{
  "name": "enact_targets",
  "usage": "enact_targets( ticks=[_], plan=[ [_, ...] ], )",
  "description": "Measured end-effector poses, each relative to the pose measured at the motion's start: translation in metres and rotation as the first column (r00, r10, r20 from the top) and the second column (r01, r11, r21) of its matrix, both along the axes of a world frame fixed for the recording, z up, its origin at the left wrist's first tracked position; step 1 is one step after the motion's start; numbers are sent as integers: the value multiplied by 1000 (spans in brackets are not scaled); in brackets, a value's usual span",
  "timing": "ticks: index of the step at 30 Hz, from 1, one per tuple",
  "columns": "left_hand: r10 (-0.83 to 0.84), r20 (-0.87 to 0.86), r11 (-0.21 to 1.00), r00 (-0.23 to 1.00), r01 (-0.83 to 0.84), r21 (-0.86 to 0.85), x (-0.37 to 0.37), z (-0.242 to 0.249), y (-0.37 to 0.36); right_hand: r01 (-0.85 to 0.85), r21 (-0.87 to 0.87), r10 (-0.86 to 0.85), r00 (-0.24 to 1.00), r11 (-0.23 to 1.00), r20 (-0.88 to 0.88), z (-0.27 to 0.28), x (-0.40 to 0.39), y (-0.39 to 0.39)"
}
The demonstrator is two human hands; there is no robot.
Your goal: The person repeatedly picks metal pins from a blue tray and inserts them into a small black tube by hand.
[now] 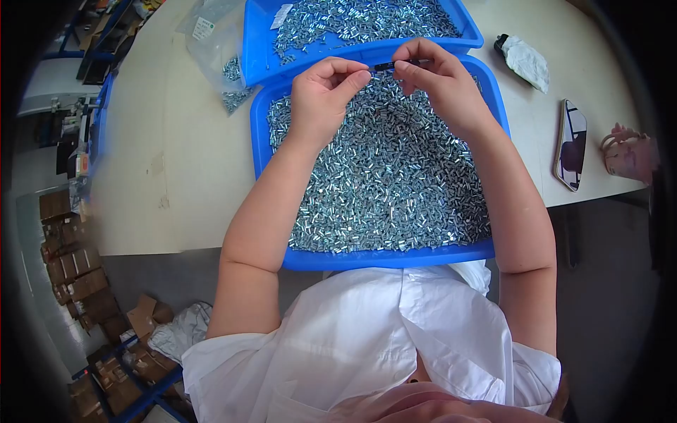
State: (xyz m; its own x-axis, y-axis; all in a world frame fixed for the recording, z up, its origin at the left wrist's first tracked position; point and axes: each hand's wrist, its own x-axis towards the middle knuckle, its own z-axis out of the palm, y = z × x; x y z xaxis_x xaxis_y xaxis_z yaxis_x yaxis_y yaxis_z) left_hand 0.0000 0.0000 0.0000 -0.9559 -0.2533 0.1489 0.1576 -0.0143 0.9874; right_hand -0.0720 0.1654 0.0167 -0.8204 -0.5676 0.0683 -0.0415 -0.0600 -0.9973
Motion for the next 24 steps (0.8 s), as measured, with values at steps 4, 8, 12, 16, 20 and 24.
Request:
enact_targets(
  ticks=[4,8,12,16,20,24],
  plan=[
    [36,-86,998,996,-39,-40,1,0,3,-96,166,83,993,981,87,7,-5,7],
    [46,-114,998,992,-51,-39,1,1,4,-62,85,56,996,994,73,2,-1,3],
    [36,-117,995,992,-47,-93,0,-1,2,-45,-75,47,999,996,26,-1,-2,-1],
    [23,-144,995,989,-37,-96,0,-1,3,-108,199,74,983,974,168,7,-4,6],
    [44,-96,998,994,-47,-39,0,0,1,-6,-135,21,994,991,110,-1,3,-6],
    [14,-159,965,987,-55,-258,-4,-3,-4,-76,160,66,996,984,67,2,-6,2]
  ],
)
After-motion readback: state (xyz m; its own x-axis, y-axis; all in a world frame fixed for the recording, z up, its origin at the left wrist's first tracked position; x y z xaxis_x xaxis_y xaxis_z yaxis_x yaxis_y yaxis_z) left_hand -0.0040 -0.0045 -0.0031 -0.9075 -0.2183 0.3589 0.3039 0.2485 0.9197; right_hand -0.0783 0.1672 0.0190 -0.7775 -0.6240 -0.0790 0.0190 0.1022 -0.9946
